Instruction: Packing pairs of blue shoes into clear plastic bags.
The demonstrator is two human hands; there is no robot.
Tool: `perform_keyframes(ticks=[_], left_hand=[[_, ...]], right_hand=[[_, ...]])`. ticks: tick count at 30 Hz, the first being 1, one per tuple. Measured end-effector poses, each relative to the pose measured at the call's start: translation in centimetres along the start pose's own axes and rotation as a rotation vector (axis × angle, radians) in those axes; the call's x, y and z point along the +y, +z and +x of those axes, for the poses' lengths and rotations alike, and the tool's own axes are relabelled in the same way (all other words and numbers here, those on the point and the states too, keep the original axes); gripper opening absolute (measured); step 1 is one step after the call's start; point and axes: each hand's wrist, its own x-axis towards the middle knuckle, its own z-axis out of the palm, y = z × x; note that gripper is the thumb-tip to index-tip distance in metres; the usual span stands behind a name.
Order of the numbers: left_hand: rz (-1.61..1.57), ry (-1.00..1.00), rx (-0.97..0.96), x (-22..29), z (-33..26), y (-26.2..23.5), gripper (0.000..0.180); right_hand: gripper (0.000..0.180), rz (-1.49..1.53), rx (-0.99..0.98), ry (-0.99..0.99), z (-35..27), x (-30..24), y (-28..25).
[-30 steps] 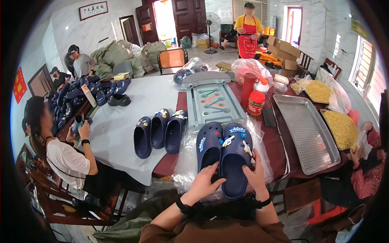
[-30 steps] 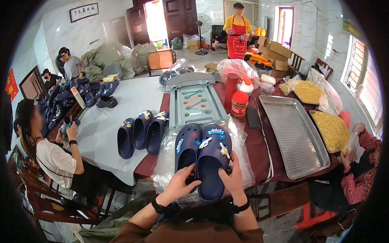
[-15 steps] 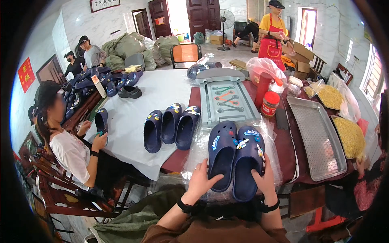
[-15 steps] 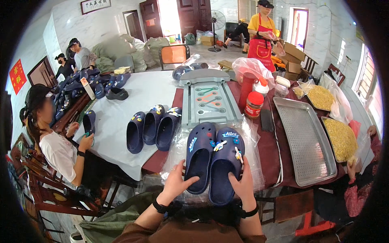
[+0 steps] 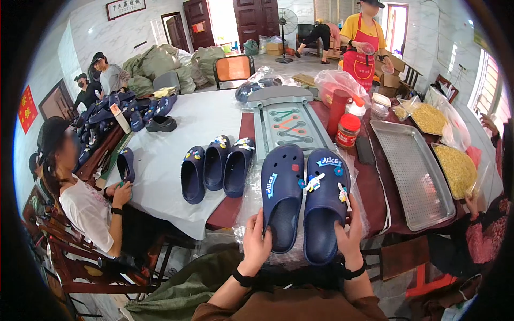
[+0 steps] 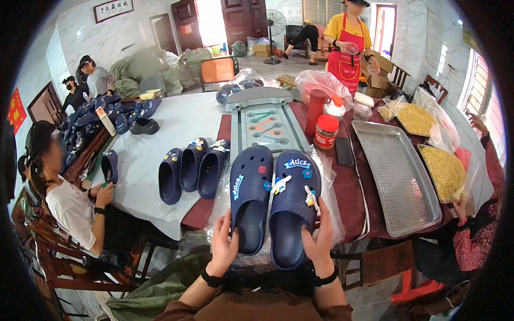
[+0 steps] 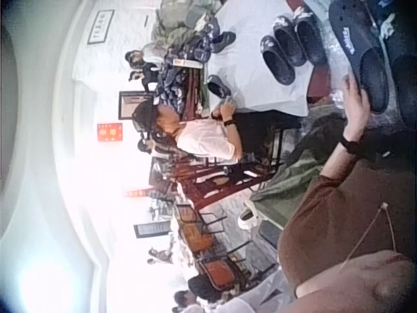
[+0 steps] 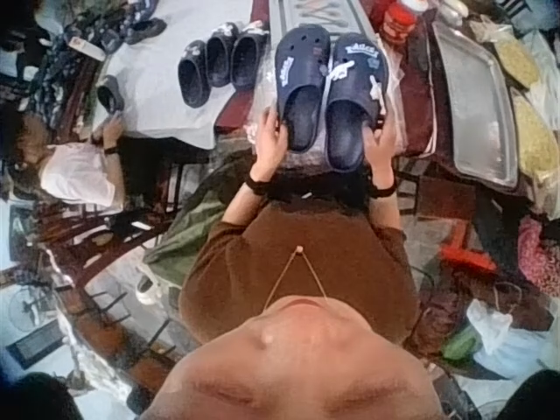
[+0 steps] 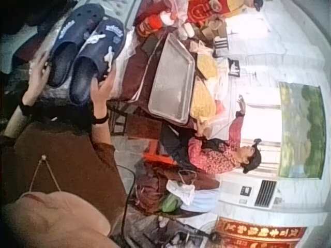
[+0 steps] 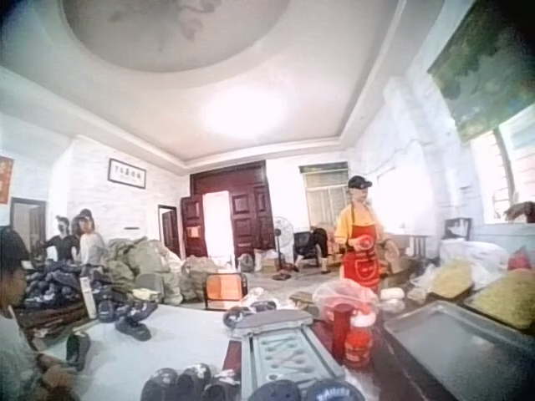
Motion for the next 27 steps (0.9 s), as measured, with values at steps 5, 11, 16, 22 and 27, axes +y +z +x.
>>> perform_keyframes(ticks=[5, 11, 16, 22, 27], left_hand=[[0.026, 0.031, 0.046, -0.8, 0.0, 0.1, 0.060], [0.009, -0.068, -0.013, -0.6, 0.4, 0.3, 0.056], [0.087, -0.031, -0.037, -0.7, 1.4, 0.1, 0.054], [0.041, 0.244, -0.074, 2.9, 1.1, -3.7, 0.064], [-0.446, -0.134, -0.496, 3.5, -0.4, -3.5, 0.084]], right_hand=[[0.081, 0.048, 0.012, 0.021, 0.0, 0.3, 0.0], [0.079, 0.149, -0.001, 0.071, 0.2, 0.2, 0.1], [0.078, 0.213, 0.020, 0.085, 0.4, -0.5, 0.9], [0.080, 0.308, 0.001, 0.102, 0.9, -2.4, 2.2], [0.080, 0.406, 0.004, 0.092, 1.1, -3.3, 4.8]])
